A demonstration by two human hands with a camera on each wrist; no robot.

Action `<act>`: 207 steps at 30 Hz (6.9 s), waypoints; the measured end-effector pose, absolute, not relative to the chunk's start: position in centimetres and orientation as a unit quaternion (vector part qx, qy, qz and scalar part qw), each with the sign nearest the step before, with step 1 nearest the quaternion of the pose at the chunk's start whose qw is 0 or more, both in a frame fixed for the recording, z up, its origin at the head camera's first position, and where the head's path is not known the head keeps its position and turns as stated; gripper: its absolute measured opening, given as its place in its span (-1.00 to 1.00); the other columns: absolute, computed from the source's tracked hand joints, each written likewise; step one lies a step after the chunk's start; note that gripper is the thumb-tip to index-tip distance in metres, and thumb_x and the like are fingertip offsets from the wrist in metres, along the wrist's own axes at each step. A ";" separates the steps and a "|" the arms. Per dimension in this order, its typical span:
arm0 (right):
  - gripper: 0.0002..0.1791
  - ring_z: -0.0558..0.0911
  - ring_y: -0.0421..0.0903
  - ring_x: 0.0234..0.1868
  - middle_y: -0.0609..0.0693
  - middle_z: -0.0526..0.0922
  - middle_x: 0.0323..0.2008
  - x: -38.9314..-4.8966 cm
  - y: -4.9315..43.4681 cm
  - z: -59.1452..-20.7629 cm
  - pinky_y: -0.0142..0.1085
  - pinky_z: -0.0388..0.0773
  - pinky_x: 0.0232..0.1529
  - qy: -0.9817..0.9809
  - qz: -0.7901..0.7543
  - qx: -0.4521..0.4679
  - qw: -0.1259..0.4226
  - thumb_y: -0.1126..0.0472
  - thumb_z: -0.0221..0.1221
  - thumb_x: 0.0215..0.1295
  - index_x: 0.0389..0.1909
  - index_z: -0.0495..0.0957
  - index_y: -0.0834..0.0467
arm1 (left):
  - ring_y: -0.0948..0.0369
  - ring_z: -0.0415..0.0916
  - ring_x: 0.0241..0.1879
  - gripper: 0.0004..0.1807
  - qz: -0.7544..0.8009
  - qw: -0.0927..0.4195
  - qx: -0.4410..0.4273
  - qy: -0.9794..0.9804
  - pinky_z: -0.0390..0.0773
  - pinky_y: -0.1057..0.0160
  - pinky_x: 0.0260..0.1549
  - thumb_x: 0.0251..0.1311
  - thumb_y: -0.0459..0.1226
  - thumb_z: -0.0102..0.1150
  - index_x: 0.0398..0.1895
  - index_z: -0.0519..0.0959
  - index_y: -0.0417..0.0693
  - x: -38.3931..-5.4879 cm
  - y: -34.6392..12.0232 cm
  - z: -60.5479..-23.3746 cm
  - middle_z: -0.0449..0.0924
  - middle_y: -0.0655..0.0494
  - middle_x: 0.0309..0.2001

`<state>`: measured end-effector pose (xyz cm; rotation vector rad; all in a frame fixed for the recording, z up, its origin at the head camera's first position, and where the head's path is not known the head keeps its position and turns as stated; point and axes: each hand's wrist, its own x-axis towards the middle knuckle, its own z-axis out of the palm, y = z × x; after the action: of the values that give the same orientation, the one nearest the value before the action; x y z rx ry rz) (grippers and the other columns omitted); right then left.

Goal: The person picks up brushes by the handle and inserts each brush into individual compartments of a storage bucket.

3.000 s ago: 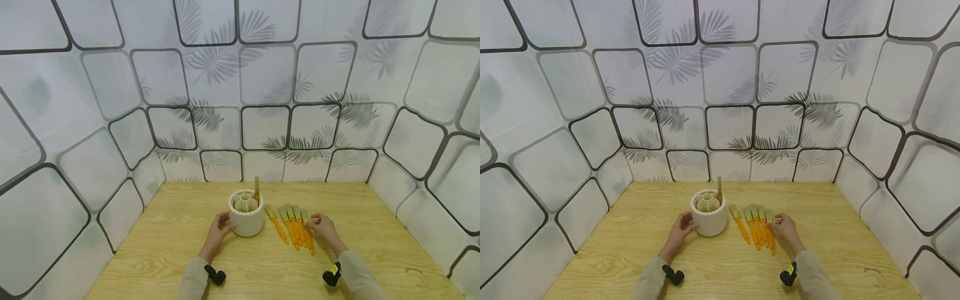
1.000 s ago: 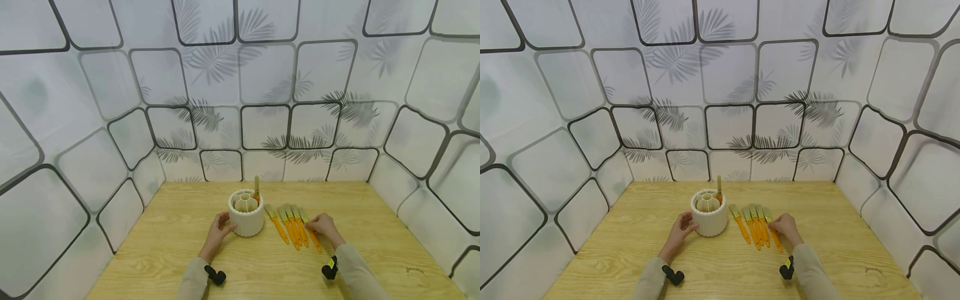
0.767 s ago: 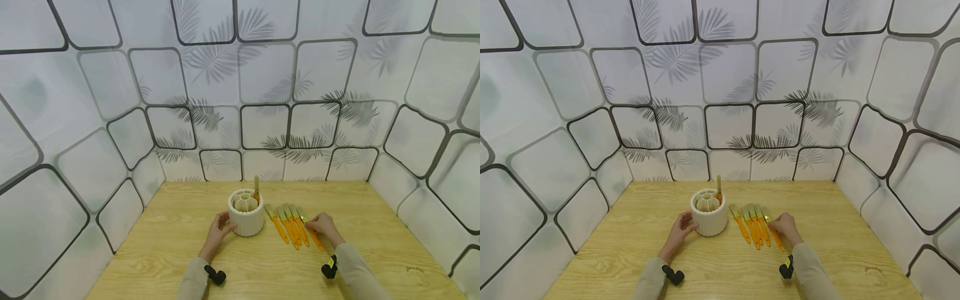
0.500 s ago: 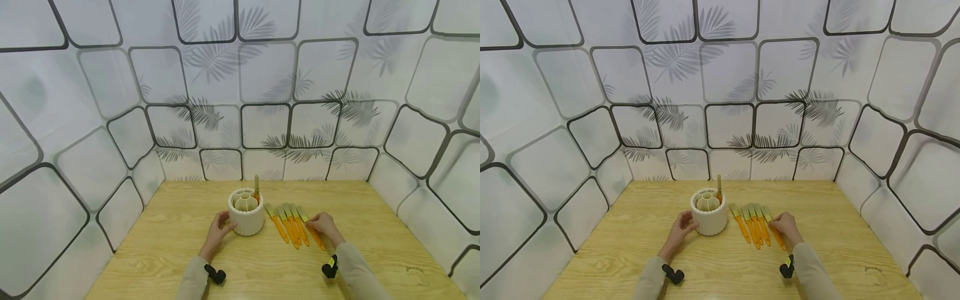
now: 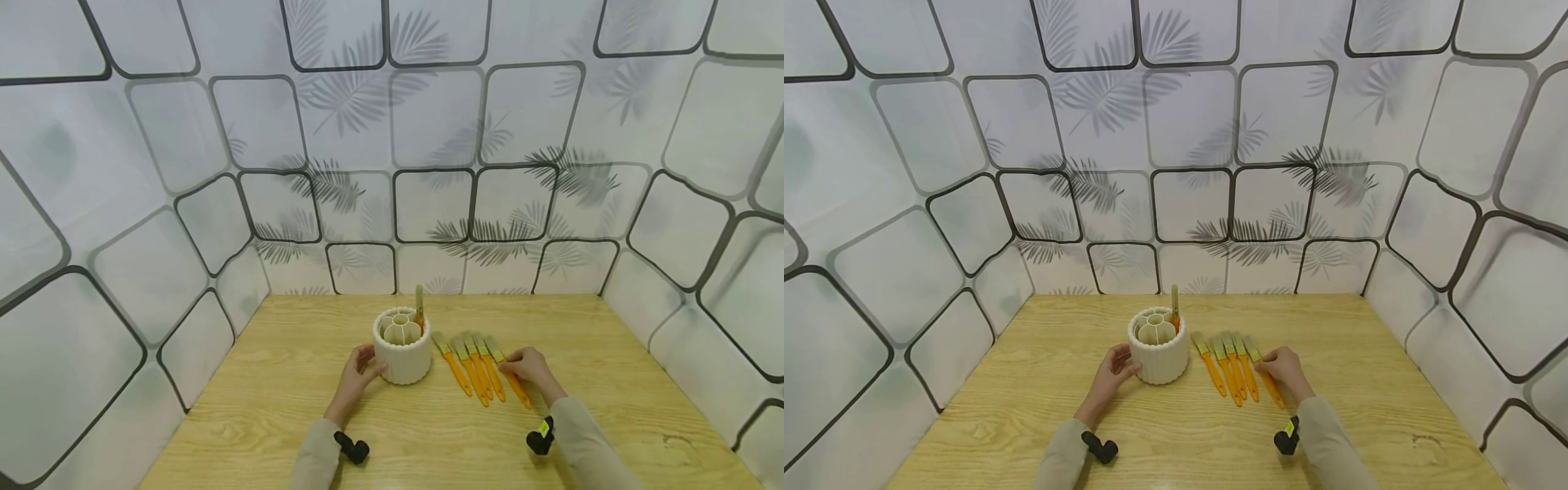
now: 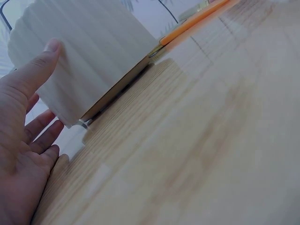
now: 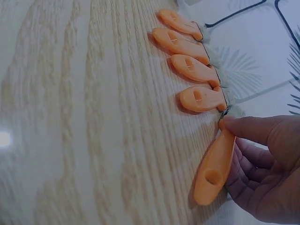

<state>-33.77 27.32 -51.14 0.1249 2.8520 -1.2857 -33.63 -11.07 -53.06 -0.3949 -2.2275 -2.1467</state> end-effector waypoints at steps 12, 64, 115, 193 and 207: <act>-0.64 0.56 -0.08 -0.43 0.20 0.61 -0.35 -34.0 27.6 -51.4 -0.23 0.58 -0.41 0.907 -0.419 0.036 0.004 0.19 0.30 0.10 -0.23 0.56 0.43 | -0.12 0.17 0.28 -0.38 -0.689 0.015 -0.135 -0.711 0.08 -0.06 0.33 0.11 -0.28 0.28 0.19 0.24 -0.26 -33.6 -11.1 -53.1 0.30 -0.19 0.19; -0.47 0.61 -0.28 -0.29 0.35 0.50 0.01 -35.1 26.2 -49.6 -0.30 0.63 -0.20 0.794 -0.605 0.033 -0.048 0.23 0.16 0.27 0.17 0.32 0.45 | -0.12 0.17 0.28 -0.35 -0.682 0.021 -0.135 -0.719 0.06 -0.06 0.33 0.10 -0.28 0.28 0.22 0.23 -0.22 -33.6 -11.1 -52.9 0.27 -0.21 0.22; -0.50 0.58 -0.39 -0.34 -0.13 0.56 -0.28 -35.6 23.6 -47.5 -0.18 0.59 -0.07 0.740 -0.666 -0.012 -0.090 0.31 0.20 0.21 0.13 0.33 0.43 | -0.06 0.33 0.12 -0.28 -0.649 0.049 -0.123 -0.749 0.22 -0.06 0.25 0.09 -0.17 0.30 0.29 0.23 -0.15 -34.9 -11.2 -55.5 0.37 -0.12 0.07; -0.62 0.57 -0.30 -0.31 0.29 0.53 -0.12 -34.7 17.3 -40.6 -0.27 0.62 -0.14 0.722 -0.675 -0.074 -0.135 0.36 0.23 0.16 -0.01 0.41 0.39 | -0.14 0.27 0.19 -0.47 -0.665 0.040 -0.115 -0.737 0.22 -0.04 0.27 0.12 -0.28 0.27 0.09 0.30 -0.31 -33.2 -10.8 -52.9 0.34 -0.23 0.12; -0.61 0.57 -0.29 -0.29 0.22 0.54 -0.14 -36.0 16.4 -41.1 -0.31 0.62 -0.16 0.718 -0.673 -0.088 -0.157 0.30 0.24 0.17 -0.02 0.42 0.36 | -0.15 0.29 0.16 -0.45 -0.672 0.051 -0.129 -0.728 0.26 -0.07 0.23 0.13 -0.32 0.25 0.14 0.28 -0.32 -33.8 -10.8 -53.8 0.32 -0.24 0.13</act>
<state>-35.95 16.40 -41.11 -0.3079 2.5128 -2.3549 -33.75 -10.83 -53.76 -0.3924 -2.2150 -2.0441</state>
